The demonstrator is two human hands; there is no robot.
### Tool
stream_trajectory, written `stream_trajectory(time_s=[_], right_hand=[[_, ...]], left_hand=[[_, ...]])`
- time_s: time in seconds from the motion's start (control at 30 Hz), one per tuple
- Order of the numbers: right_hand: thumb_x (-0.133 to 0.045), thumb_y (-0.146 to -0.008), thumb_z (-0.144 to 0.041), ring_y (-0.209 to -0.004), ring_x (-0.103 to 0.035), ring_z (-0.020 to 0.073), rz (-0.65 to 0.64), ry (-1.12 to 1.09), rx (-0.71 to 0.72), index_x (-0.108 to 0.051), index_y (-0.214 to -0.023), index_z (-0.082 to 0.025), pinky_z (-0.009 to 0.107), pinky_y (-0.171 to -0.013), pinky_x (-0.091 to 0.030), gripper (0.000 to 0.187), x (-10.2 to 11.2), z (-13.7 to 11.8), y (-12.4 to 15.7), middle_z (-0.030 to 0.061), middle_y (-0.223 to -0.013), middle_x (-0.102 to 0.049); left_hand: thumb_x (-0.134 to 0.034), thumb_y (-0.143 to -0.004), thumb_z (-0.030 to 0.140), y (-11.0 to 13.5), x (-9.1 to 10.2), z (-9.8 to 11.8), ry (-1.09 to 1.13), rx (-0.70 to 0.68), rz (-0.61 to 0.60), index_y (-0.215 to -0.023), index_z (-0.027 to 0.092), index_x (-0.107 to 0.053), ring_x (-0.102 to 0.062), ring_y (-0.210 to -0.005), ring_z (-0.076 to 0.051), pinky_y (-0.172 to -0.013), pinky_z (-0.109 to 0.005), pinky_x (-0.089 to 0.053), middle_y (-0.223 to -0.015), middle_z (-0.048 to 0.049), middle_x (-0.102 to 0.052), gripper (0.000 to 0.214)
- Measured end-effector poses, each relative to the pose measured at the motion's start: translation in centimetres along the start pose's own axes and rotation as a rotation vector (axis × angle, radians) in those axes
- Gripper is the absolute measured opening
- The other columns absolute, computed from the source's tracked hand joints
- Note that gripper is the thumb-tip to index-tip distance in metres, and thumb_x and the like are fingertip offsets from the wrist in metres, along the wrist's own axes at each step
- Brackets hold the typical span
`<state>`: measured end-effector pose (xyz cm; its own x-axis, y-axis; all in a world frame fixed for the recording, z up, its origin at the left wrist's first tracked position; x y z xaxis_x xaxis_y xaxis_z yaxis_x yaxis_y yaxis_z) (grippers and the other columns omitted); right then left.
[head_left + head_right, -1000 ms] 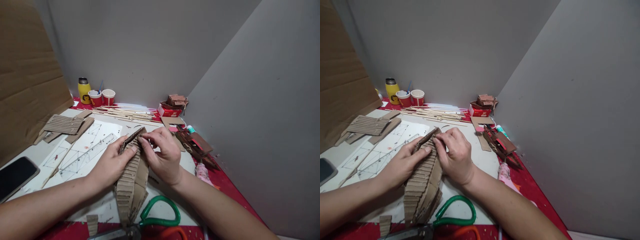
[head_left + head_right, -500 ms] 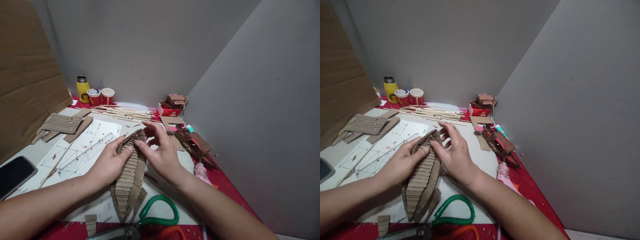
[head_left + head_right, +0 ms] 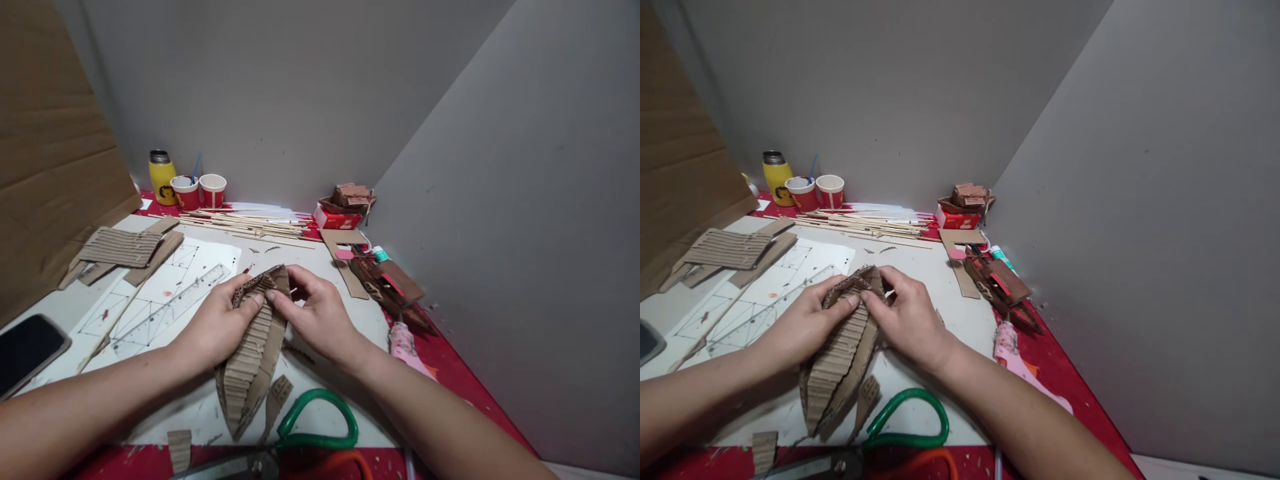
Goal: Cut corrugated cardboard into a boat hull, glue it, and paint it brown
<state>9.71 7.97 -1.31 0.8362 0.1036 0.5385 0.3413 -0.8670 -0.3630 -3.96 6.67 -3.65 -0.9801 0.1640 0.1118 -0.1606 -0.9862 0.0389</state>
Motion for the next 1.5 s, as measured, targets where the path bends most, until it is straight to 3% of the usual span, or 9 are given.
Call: stream_trajectory(time_s=[0.23, 0.53, 0.8, 0.97, 1.07, 1.13, 1.27, 1.37, 1.5], right_hand=[[-0.062, -0.084, -0.019, -0.081, -0.066, 0.0154, 0.163, 0.029, 0.075, -0.060, -0.121, -0.015, 0.028, -0.070, -0.054, 0.038, 2.5, -1.5, -0.1, 0.0065, -0.099, -0.071], [-0.061, -0.086, -0.014, -0.069, -0.061, 0.0135, 0.150, 0.154, 0.224, -0.068, -0.102, -0.013, 0.026, -0.064, -0.050, 0.017, 3.4, -2.5, 0.2, 0.0038, -0.082, -0.066], [-0.057, -0.089, -0.019, -0.069, -0.056, 0.0185, 0.096, 0.532, 0.330, -0.067, -0.091, -0.016, 0.030, -0.063, -0.044, 0.010, 0.5, -2.9, -0.9, 0.0048, -0.077, -0.062], [-0.057, -0.088, -0.015, -0.067, -0.055, 0.0166, 0.005, 0.428, 0.306, -0.064, -0.083, -0.016, 0.028, -0.062, -0.042, 0.009, 0.6, -2.4, -1.4, 0.0028, -0.074, -0.060], [-0.060, -0.088, -0.014, -0.067, -0.055, 0.0148, -0.024, 0.359, 0.338, -0.063, -0.081, -0.017, 0.026, -0.061, -0.042, 0.008, 1.7, -2.7, -1.7, 0.0010, -0.073, -0.059], [-0.061, -0.089, -0.014, -0.068, -0.055, 0.0143, -0.045, 0.332, 0.388, -0.063, -0.083, -0.018, 0.026, -0.062, -0.042, 0.007, 2.3, -3.2, -1.8, 0.0009, -0.074, -0.059], [-0.060, -0.090, -0.014, -0.070, -0.055, 0.0137, -0.054, 0.246, 0.468, -0.063, -0.083, -0.018, 0.025, -0.065, -0.044, 0.008, 2.7, -4.3, -1.9, 0.0008, -0.074, -0.059], [-0.062, -0.089, -0.016, -0.069, -0.056, 0.0122, -0.024, 0.161, 0.445, -0.064, -0.088, -0.017, 0.024, -0.064, -0.045, 0.003, 3.3, -4.3, -2.1, 0.0003, -0.075, -0.061], [-0.060, -0.091, -0.024, -0.066, -0.055, 0.0117, -0.029, 0.176, 0.195, -0.062, -0.090, -0.017, 0.022, -0.059, -0.043, 0.007, 5.5, -2.3, -0.9, -0.0009, -0.074, -0.061]], left_hand=[[-0.068, -0.081, 0.035, -0.1, 0.1, -0.2, 0.262, 0.128, 0.031, -0.115, 0.018, -0.067, -0.070, -0.078, -0.023, -0.074, -0.034, -0.053, -0.088, -0.0042, -0.076, 0.038], [-0.072, -0.080, 0.033, 0.1, -0.3, -1.1, 0.413, 0.206, -0.008, -0.110, 0.020, -0.067, -0.069, -0.071, -0.018, -0.069, -0.029, -0.053, -0.083, -0.0004, -0.075, 0.033], [-0.063, -0.084, 0.032, -0.3, 0.1, -0.8, 0.142, 0.017, 0.034, -0.113, 0.017, -0.064, -0.066, -0.093, -0.022, -0.082, -0.032, -0.051, -0.102, -0.0044, -0.072, 0.032], [-0.062, -0.083, 0.030, -0.4, 0.3, -1.1, 0.074, -0.001, 0.037, -0.129, 0.017, -0.053, -0.059, -0.117, -0.027, -0.100, -0.039, -0.044, -0.126, -0.0109, -0.064, 0.049], [-0.065, -0.081, 0.028, -0.1, 1.2, 0.4, -0.185, -0.211, 0.137, -0.140, 0.022, -0.041, -0.041, -0.137, -0.027, -0.112, -0.043, -0.031, -0.148, -0.0117, -0.045, 0.064], [-0.065, -0.081, 0.026, 0.4, 1.4, 1.8, -0.398, -0.401, 0.203, -0.133, 0.024, -0.049, -0.032, -0.142, -0.027, -0.116, -0.044, -0.025, -0.152, -0.0103, -0.039, 0.055], [-0.065, -0.083, 0.025, 0.9, 1.1, 3.1, -0.512, -0.568, 0.192, -0.097, 0.024, -0.066, -0.050, -0.125, -0.026, -0.108, -0.042, -0.036, -0.127, -0.0082, -0.061, 0.015], [-0.069, -0.081, 0.027, 0.5, 1.5, 3.3, -0.358, -0.480, 0.163, -0.085, 0.023, -0.070, -0.060, -0.105, -0.025, -0.097, -0.037, -0.044, -0.102, -0.0045, -0.070, 0.006], [-0.073, -0.079, 0.035, -0.3, 2.5, 3.1, 0.015, -0.149, 0.088, -0.084, 0.021, -0.074, -0.064, -0.083, -0.021, -0.079, -0.031, -0.050, -0.088, -0.0017, -0.074, 0.015]])
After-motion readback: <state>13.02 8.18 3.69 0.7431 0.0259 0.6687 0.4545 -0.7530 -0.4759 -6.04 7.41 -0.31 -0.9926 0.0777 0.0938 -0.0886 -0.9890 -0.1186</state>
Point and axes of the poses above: each hand's wrist, its own y-axis away from the middle knuckle, its own x-axis out of the back of the hand, z = x × y, the point moved 6 cm from there along -y, towards the middle knuckle
